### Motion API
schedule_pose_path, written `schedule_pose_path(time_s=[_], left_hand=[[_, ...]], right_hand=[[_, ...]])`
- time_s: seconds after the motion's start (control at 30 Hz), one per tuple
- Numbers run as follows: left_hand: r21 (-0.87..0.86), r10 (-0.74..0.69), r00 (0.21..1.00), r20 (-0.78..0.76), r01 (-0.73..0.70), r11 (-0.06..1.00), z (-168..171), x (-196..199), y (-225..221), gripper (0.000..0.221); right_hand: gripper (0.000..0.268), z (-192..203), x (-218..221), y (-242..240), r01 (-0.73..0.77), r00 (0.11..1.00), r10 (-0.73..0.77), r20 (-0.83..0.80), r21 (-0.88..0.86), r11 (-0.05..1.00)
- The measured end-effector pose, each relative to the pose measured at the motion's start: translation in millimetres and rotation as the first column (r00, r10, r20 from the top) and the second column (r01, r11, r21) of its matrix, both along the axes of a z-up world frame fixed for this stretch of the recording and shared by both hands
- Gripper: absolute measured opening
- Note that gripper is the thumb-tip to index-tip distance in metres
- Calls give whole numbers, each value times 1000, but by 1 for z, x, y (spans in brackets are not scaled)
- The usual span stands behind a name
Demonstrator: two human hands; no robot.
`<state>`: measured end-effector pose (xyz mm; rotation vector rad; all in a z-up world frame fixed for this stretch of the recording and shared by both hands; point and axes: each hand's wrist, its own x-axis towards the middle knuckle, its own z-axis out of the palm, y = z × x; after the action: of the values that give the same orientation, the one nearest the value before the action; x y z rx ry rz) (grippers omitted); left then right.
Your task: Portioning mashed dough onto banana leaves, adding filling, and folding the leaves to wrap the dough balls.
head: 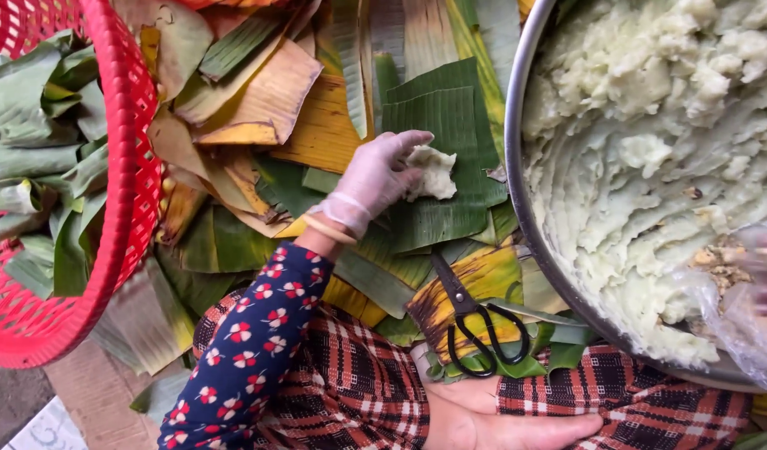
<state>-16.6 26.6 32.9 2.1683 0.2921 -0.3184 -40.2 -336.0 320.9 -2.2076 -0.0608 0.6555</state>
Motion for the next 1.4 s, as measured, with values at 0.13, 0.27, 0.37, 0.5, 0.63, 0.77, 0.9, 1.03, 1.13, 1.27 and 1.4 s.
schedule_pose_path(time_s=[0.13, 0.27, 0.37, 0.5, 0.63, 0.77, 0.9, 1.03, 1.13, 1.27, 1.4], left_hand=[[22, 26, 999, -23, -25, 999, 24, -9, 18, 56], [73, -8, 1000, 9, 8, 997, 6, -11, 27, 56], [66, -17, 1000, 2, 17, 998, -5, -8, 27, 54], [43, -57, 998, 12, 56, 998, -20, 0, 33, 50], [-34, -63, 998, -12, 62, 997, -4, -1, 40, 54], [-251, 18, 997, -80, -38, 967, 0, -9, 42, 52], [36, 81, 996, 28, -82, 996, -13, -1, 28, 29], [84, 17, 998, 59, -22, 996, -16, 0, 28, 25], [42, 44, 998, -53, -42, 998, 14, -1, 26, 39], [124, -22, 997, -76, 32, 992, 16, -5, 25, 50], [110, -82, 996, -41, 86, 990, 8, -11, 28, 47]], right_hand=[[18, -73, 4, 94, 113, 993, -120, 16, 223, 968], [19, -210, 16, 177, 14, 923, -112, 368, 259, 966], [34, -312, 28, 208, -123, 642, 136, 754, -75, 990], [79, -334, -4, 227, -143, 652, 506, 564, -564, 813], [69, -320, 3, 222, -223, 736, 525, 428, -578, 785], [70, -319, 7, 210, -222, 702, 513, 494, -533, 817], [75, -307, 15, 207, -170, 737, 404, 542, -430, 887], [78, -320, 25, 195, -67, 812, 155, 562, -174, 983], [71, -323, 29, 194, -18, 820, 42, 570, -49, 999], [43, -319, 24, 196, -31, 756, -7, 655, 47, 998], [30, -321, 20, 186, -99, 769, 6, 639, 109, 989]])
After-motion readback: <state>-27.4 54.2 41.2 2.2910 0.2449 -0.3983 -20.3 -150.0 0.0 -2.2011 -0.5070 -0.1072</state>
